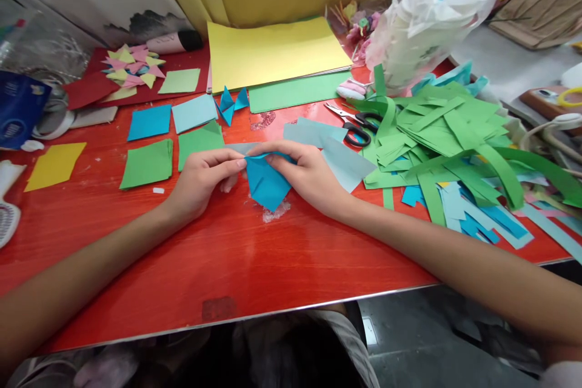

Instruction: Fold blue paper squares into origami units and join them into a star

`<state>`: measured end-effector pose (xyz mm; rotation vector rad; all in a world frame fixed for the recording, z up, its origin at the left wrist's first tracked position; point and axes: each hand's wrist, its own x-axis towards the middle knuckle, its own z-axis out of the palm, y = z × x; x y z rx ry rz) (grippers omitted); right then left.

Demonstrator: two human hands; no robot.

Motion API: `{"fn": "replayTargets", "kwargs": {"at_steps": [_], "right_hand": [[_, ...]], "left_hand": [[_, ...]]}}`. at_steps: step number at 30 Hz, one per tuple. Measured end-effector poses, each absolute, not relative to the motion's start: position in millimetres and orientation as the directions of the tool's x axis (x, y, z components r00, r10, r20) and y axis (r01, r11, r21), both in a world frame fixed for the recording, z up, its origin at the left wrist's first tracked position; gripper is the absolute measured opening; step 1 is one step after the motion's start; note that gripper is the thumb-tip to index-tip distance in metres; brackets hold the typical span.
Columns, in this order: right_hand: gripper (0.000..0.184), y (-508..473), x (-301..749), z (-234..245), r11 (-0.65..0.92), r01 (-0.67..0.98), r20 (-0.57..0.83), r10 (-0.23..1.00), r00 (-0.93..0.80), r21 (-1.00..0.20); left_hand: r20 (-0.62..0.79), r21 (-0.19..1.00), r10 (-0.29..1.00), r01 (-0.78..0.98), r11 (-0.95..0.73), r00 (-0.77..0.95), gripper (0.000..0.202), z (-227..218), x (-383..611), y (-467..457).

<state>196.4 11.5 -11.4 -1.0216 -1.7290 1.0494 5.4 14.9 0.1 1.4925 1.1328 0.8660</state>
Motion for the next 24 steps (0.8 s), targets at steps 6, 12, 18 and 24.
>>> {"fn": "replayTargets", "kwargs": {"at_steps": [6, 12, 18, 24], "right_hand": [[0.026, 10.0, 198.0, -11.5, 0.307, 0.260, 0.227, 0.928, -0.296, -0.915], [0.029, 8.1, 198.4, -12.4, 0.327, 0.277, 0.246, 0.925, -0.291, -0.904], [0.029, 7.5, 197.6, -11.8, 0.345, 0.305, 0.258, 0.921, -0.291, -0.888], [0.030, 7.9, 198.3, -10.7, 0.380, 0.319, 0.275, 0.904, -0.328, -0.868]], "left_hand": [[-0.047, 0.981, 0.953, 0.192, -0.012, 0.301, 0.019, -0.6, 4.9, 15.0], [-0.040, 0.978, 0.948, 0.208, -0.028, 0.317, 0.020, -0.2, 5.7, 16.0], [-0.019, 0.968, 0.954, 0.244, -0.058, 0.301, 0.026, -1.7, 4.6, 15.5], [-0.003, 0.966, 0.950, 0.246, -0.078, 0.313, 0.022, -2.1, 4.8, 16.0]]}}
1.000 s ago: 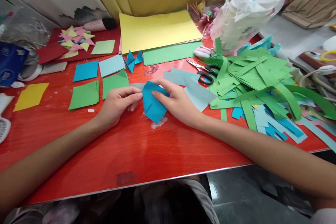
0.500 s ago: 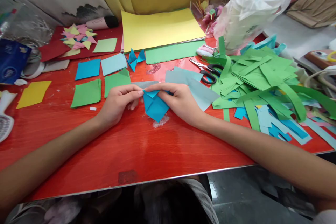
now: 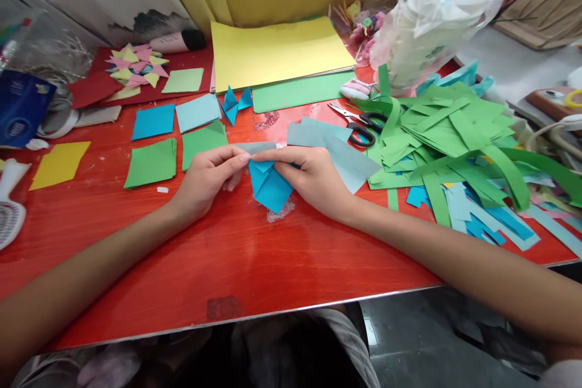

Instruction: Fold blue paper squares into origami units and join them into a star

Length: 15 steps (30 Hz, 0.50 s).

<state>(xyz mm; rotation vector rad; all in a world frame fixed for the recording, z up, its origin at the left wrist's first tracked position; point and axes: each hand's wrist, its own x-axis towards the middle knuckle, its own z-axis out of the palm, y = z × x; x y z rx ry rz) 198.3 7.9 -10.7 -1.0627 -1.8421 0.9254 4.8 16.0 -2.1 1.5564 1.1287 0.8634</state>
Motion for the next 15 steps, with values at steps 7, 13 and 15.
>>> {"fn": "replayTargets", "kwargs": {"at_steps": [7, 13, 15], "right_hand": [[0.030, 6.4, 197.6, -9.9, 0.379, 0.351, 0.261, 0.903, -0.340, -0.856], [0.029, 6.2, 197.9, -10.1, 0.359, 0.352, 0.249, 0.914, -0.322, -0.864], [0.028, 6.2, 197.8, -9.7, 0.357, 0.341, 0.247, 0.913, -0.324, -0.870]], "left_hand": [[-0.012, 0.965, 0.959, 0.255, -0.063, 0.283, 0.018, -2.4, 6.7, 16.0], [-0.008, 0.970, 0.961, 0.237, -0.060, 0.276, 0.021, -2.4, 7.0, 16.1], [-0.003, 0.970, 0.962, 0.233, -0.063, 0.272, 0.025, -2.7, 6.9, 16.4]]}}
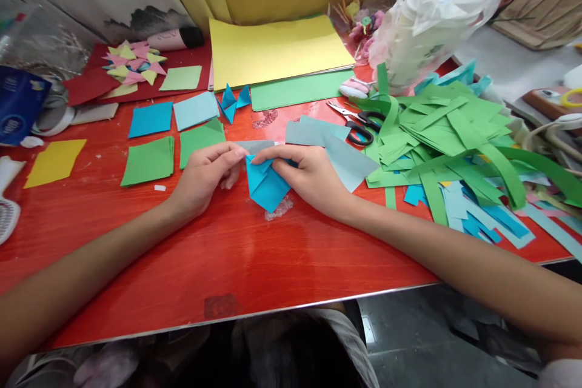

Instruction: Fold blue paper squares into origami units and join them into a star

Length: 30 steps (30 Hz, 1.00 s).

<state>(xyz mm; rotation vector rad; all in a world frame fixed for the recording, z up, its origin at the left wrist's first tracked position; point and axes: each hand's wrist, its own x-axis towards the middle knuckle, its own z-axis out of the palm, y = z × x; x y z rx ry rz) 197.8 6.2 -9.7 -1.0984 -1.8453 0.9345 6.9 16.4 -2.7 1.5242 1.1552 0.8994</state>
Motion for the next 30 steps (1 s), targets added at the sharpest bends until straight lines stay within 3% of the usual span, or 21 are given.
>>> {"fn": "replayTargets", "kwargs": {"at_steps": [12, 18, 23, 30], "right_hand": [[0.023, 8, 197, -10, 0.316, 0.254, 0.216, 0.910, -0.355, -0.914], [0.016, 11, 193, -6, 0.104, 0.121, 0.073, 0.968, -0.241, -0.987], [0.022, 13, 192, -9, -0.037, -0.036, -0.025, 0.954, -0.298, -0.999], [0.022, 17, 196, -3, -0.228, 0.036, -0.217, 0.849, -0.482, -0.973]], "left_hand": [[0.014, 0.940, 0.965, 0.324, -0.102, 0.262, 0.023, -3, 8, 14], [0.119, 0.863, 0.951, 0.443, -0.241, 0.285, 0.023, -6, 5, 11], [0.179, 0.823, 0.930, 0.470, -0.320, 0.320, 0.021, -7, 4, 10], [0.259, 0.779, 0.908, 0.484, -0.398, 0.330, 0.018, -6, 5, 8]]}}
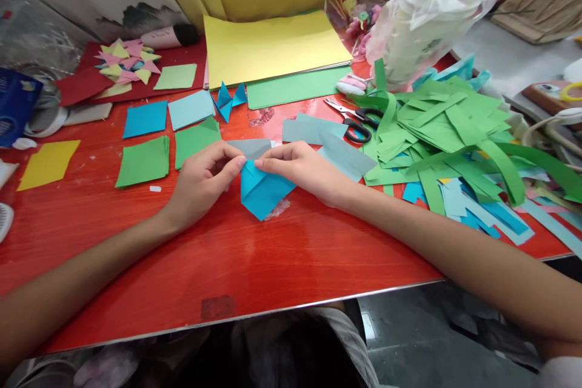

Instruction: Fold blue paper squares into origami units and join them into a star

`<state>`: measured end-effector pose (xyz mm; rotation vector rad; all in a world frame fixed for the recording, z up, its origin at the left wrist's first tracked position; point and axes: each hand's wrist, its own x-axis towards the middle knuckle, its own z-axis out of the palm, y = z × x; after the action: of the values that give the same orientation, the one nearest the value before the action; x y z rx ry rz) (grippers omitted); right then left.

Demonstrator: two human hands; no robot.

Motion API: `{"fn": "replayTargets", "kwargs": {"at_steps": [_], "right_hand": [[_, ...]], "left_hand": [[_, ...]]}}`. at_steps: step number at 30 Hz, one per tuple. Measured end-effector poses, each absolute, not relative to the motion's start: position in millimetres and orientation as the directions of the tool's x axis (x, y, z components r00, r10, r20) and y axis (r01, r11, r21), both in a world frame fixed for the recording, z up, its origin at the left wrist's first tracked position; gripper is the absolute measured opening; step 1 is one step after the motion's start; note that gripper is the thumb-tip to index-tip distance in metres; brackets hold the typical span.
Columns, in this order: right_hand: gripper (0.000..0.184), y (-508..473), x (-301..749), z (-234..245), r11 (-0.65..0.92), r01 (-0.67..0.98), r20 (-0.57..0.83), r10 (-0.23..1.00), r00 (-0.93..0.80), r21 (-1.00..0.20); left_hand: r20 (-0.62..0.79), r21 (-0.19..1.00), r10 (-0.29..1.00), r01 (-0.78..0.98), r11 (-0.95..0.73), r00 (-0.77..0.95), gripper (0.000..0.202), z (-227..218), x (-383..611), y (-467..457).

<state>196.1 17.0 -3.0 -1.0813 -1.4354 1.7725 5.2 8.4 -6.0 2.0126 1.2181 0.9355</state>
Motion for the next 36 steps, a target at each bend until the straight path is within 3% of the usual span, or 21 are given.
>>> {"fn": "replayTargets", "kwargs": {"at_steps": [10, 19, 27, 36], "right_hand": [[0.023, 15.4, 197.2, -1.4, -0.326, 0.049, -0.302, 0.795, -0.526, -0.944], [0.022, 16.0, 198.1, -2.3, -0.284, 0.096, -0.290, 0.798, -0.529, -0.954], [0.032, 14.8, 197.8, 3.8, -0.067, 0.247, -0.190, 0.836, -0.515, -0.967], [0.033, 12.7, 196.0, -3.1, 0.114, 0.200, -0.013, 0.840, -0.543, -0.973]], "left_hand": [[0.348, 0.680, 0.863, 0.535, -0.501, 0.365, 0.015, -4.6, 6.8, 7.2], [0.245, 0.764, 0.894, 0.493, -0.417, 0.375, 0.019, -6.4, 4.9, 9.9], [0.255, 0.753, 0.865, 0.473, -0.458, 0.432, 0.018, -5.8, 4.8, 10.8], [0.256, 0.846, 0.902, 0.370, -0.383, 0.347, 0.018, -3.5, 5.1, 9.0]]}}
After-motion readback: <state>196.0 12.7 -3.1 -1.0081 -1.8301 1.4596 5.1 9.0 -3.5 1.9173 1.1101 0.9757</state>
